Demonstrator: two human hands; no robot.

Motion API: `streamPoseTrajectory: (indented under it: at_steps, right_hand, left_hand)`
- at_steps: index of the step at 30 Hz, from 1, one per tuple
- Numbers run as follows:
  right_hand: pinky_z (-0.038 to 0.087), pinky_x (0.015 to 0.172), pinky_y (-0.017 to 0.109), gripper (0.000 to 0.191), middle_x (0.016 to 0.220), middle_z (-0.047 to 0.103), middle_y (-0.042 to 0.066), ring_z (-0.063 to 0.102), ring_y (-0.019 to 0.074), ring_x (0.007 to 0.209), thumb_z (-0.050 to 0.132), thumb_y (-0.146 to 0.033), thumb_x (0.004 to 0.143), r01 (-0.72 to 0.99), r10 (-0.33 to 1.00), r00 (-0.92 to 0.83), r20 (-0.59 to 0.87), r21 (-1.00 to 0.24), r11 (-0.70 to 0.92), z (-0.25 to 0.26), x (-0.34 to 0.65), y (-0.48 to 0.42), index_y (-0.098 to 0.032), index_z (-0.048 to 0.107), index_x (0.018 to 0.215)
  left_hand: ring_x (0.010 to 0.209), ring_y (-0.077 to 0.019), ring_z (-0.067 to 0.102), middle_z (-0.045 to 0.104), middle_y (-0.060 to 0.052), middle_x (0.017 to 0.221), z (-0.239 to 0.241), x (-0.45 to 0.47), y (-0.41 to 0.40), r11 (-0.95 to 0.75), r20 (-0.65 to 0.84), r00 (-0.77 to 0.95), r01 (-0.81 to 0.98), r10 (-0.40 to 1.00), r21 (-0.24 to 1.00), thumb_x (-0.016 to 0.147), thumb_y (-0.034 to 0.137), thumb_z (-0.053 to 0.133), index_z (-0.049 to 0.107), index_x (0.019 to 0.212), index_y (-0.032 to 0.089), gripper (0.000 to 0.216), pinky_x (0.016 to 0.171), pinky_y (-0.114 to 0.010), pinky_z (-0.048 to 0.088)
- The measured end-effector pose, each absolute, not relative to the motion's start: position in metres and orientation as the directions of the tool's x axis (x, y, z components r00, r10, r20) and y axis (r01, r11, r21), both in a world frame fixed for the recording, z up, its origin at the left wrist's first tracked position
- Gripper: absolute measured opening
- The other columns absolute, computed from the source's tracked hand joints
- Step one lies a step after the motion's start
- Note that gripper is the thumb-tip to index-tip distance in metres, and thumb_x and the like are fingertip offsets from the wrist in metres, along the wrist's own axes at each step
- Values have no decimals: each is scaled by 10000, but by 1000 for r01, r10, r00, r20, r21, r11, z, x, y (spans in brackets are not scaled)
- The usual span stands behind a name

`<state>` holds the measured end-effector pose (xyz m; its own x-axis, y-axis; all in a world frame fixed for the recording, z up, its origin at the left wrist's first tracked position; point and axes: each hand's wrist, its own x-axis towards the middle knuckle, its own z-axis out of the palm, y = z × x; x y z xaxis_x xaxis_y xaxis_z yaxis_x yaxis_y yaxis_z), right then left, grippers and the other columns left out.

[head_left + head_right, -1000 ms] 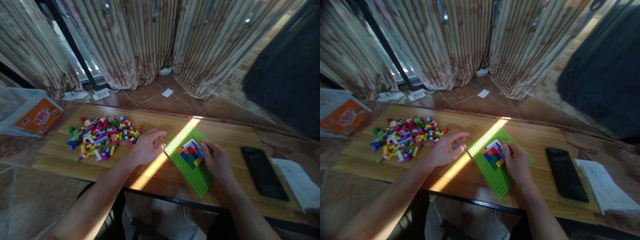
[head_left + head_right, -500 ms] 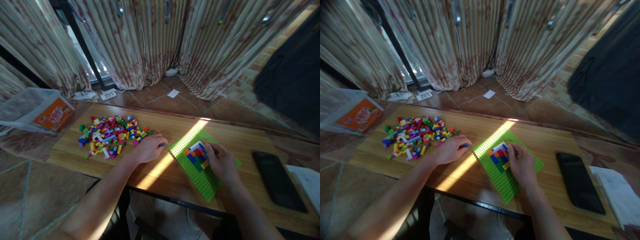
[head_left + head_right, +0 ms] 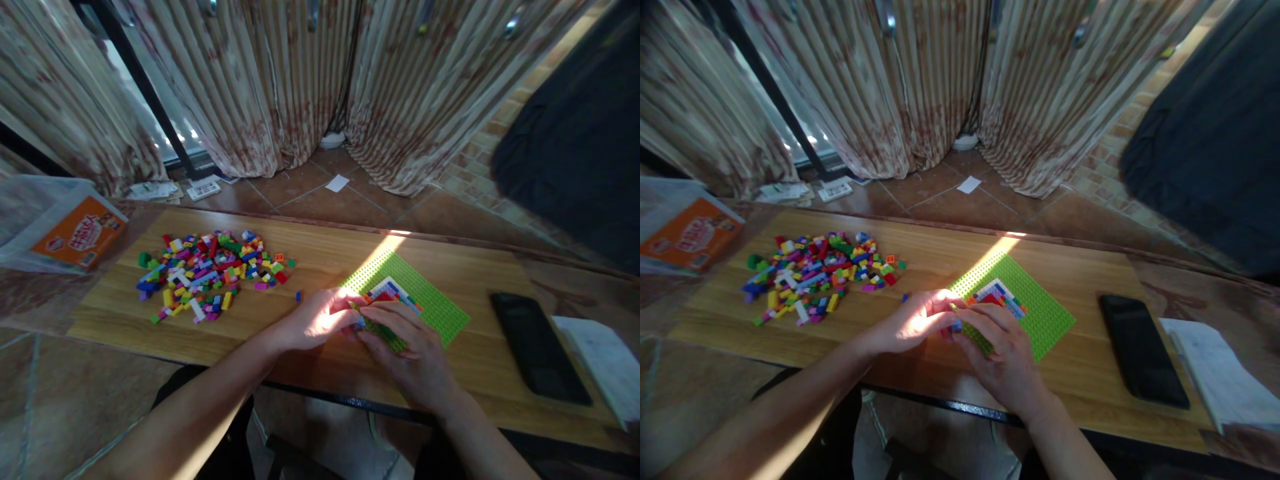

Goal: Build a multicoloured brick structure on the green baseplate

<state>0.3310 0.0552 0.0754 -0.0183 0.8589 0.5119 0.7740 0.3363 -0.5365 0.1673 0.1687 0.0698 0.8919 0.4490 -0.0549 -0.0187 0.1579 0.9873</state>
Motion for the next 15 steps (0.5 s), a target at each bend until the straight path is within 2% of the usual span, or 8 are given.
streamPoseTrajectory:
  at_steps: [4, 11, 13, 15]
  right_hand:
    - [555, 805, 325, 283, 995, 704, 52, 661, 183, 907, 690, -260, 845, 793, 858, -22, 512, -514, 327, 70, 327, 57, -235, 649, 1123]
    - [546, 748, 287, 196, 942, 700, 31, 652, 153, 860, 643, -224, 879, 756, 896, -39, 443, -573, 316, 74, 328, 55, -239, 659, 1074]
    - [546, 773, 304, 188, 960, 702, 30, 653, 161, 880, 628, -233, 887, 766, 898, 6, 440, -579, 279, 74, 332, 55, -247, 666, 1071]
    - [540, 812, 340, 157, 975, 700, 34, 650, 181, 902, 644, -270, 875, 805, 876, 126, 466, -564, 185, 71, 337, 55, -249, 689, 1024]
  left_hand:
    - [756, -138, 602, 655, -59, 876, 70, 169, 169, 221, -87, 915, -3, 395, 975, 894, 467, 586, 642, 1026, 134, 363, 704, -244, 483]
    - [686, -117, 588, 647, -38, 832, 65, 170, 171, 197, -141, 869, 51, 475, 979, 855, 418, 647, 617, 1125, 111, 409, 687, -254, 483]
    - [673, -115, 586, 643, -33, 804, 64, 170, 171, 183, -141, 860, 57, 490, 981, 864, 394, 636, 613, 1126, 112, 386, 687, -259, 486]
    - [708, -124, 598, 649, -38, 812, 63, 170, 171, 161, -130, 832, 49, 539, 986, 870, 358, 625, 615, 1104, 118, 335, 706, -265, 491]
